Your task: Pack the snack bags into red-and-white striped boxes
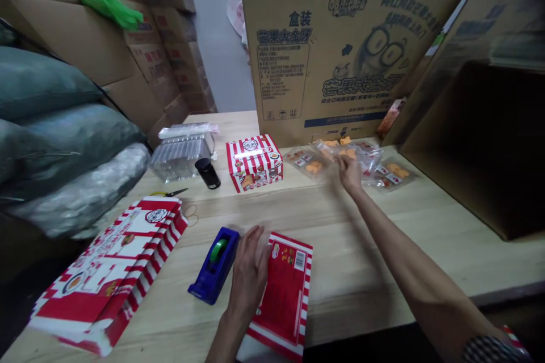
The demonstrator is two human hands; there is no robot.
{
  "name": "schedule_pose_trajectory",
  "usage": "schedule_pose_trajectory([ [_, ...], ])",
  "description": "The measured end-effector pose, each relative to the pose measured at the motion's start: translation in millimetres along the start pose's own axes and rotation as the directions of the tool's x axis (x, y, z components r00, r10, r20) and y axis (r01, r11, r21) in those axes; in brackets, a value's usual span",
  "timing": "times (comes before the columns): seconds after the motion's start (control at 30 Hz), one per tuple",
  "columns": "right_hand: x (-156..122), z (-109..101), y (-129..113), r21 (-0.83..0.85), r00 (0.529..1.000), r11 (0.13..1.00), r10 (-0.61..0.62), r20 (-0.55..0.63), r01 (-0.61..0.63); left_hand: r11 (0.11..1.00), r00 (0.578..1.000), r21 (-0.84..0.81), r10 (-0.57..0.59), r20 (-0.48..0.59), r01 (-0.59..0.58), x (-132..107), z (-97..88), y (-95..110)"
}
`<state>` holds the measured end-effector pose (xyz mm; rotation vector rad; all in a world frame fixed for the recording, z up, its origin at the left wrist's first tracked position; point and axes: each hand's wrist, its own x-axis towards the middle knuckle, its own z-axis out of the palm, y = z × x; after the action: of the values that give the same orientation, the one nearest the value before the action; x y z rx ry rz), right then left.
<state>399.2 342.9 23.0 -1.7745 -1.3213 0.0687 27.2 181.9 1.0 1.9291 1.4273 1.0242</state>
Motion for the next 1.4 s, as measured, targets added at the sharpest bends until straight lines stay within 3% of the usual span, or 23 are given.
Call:
schedule_pose_trajectory([
  [0.1,-14,-39,-13,0.231,0.99,0.973,0.04,-0.137,-0.007,0.99,0.993,-0.129,-0.076,-0.096,0.063,2,-5.6,21],
  [0.2,-57,-77,-38,0.465,0.989,0.885,0.095,-0.111,-0.033,0.939,0.959,-0.303,-0.223,-0.173,0.164,4,-8.4,43],
  [0.27,-100,-94,-60,0.763,0.98,0.62,0.171,0.1,-0.186,0.886,0.953,-0.436,-0.253,-0.168,0.159,5,-11.8,52],
  [0.3,-123,-99,-71,0.794,0.958,0.536,0.179,0.225,-0.287,0.841,0.961,-0.517,-0.252,-0.117,0.158,5,-14.8,54],
  [0.37,-168,-104,-93,0.735,0.872,0.482,0.152,0.465,-0.476,0.7,0.964,-0.67,-0.248,0.096,0.246,-1,-23.8,55],
  [0.43,-203,-105,-109,0.663,0.8,0.491,0.131,0.585,-0.565,0.544,0.911,-0.731,-0.266,0.315,0.411,-14,-37.3,51],
  [0.47,-214,-105,-114,0.634,0.778,0.515,0.108,0.619,-0.577,0.484,0.881,-0.737,-0.3,0.367,0.472,-23,-45.8,47],
  [0.53,-222,-106,-120,0.609,0.755,0.595,-0.006,0.656,-0.524,0.404,0.851,-0.771,-0.41,0.329,0.493,-45,-66.5,40],
  [0.6,-217,-105,-122,0.581,0.704,0.735,-0.204,0.68,-0.349,0.347,0.825,-0.841,-0.533,0.187,0.415,-69,-91.8,33],
  [0.63,-212,-102,-123,0.537,0.636,0.818,-0.306,0.708,-0.206,0.326,0.8,-0.873,-0.589,0.112,0.362,-81,-105.7,30],
  [0.7,-206,-89,-128,0.389,0.407,0.909,-0.416,0.813,0.152,0.307,0.729,-0.914,-0.684,-0.018,0.265,-103,-133.3,24],
  [0.73,-207,-78,-132,0.318,0.29,0.89,-0.415,0.863,0.327,0.3,0.694,-0.925,-0.718,-0.057,0.234,-114,-145.7,21],
  [0.77,-211,-66,-137,0.269,0.203,0.84,-0.4,0.894,0.472,0.285,0.662,-0.934,-0.745,-0.075,0.215,-124,-156.4,17],
  [0.87,-229,-27,-151,0.27,0.023,0.649,-0.406,0.914,0.712,0.205,0.577,-0.958,-0.815,-0.055,0.199,-151,-175.6,6],
  [0.93,-238,-7,-155,0.32,-0.072,0.591,-0.405,0.912,0.74,0.172,0.52,-0.961,-0.854,-0.035,0.218,-167,-177.9,-1],
  [0.97,-240,-2,-154,0.337,-0.093,0.593,-0.403,0.91,0.732,0.173,0.499,-0.955,-0.866,-0.031,0.241,-174,-176.6,-3],
  [1.0,-242,2,-151,0.347,-0.098,0.609,-0.404,0.91,0.714,0.187,0.487,-0.946,-0.873,-0.036,0.265,-180,-174.0,-4],
  [1.07,-243,1,-140,0.35,-0.055,0.657,-0.425,0.903,0.668,0.245,0.471,-0.924,-0.878,-0.083,0.294,-187,-166.1,-3],
  [1.17,-252,-12,-117,0.32,0.091,0.72,-0.468,0.879,0.616,0.332,0.469,-0.886,-0.869,-0.154,0.323,-190,-150.2,2],
  [1.27,-270,-28,-97,0.234,0.268,0.77,-0.464,0.844,0.594,0.402,0.551,-0.826,-0.824,-0.137,0.396,-187,-132.0,1],
  [1.33,-282,-37,-91,0.18,0.357,0.798,-0.443,0.822,0.575,0.448,0.614,-0.764,-0.784,-0.086,0.465,-185,-120.3,-4],
  [1.4,-290,-43,-87,0.144,0.421,0.816,-0.429,0.799,0.559,0.431,0.633,-0.713,-0.773,0.023,0.553,-184,-111.0,-10],
])
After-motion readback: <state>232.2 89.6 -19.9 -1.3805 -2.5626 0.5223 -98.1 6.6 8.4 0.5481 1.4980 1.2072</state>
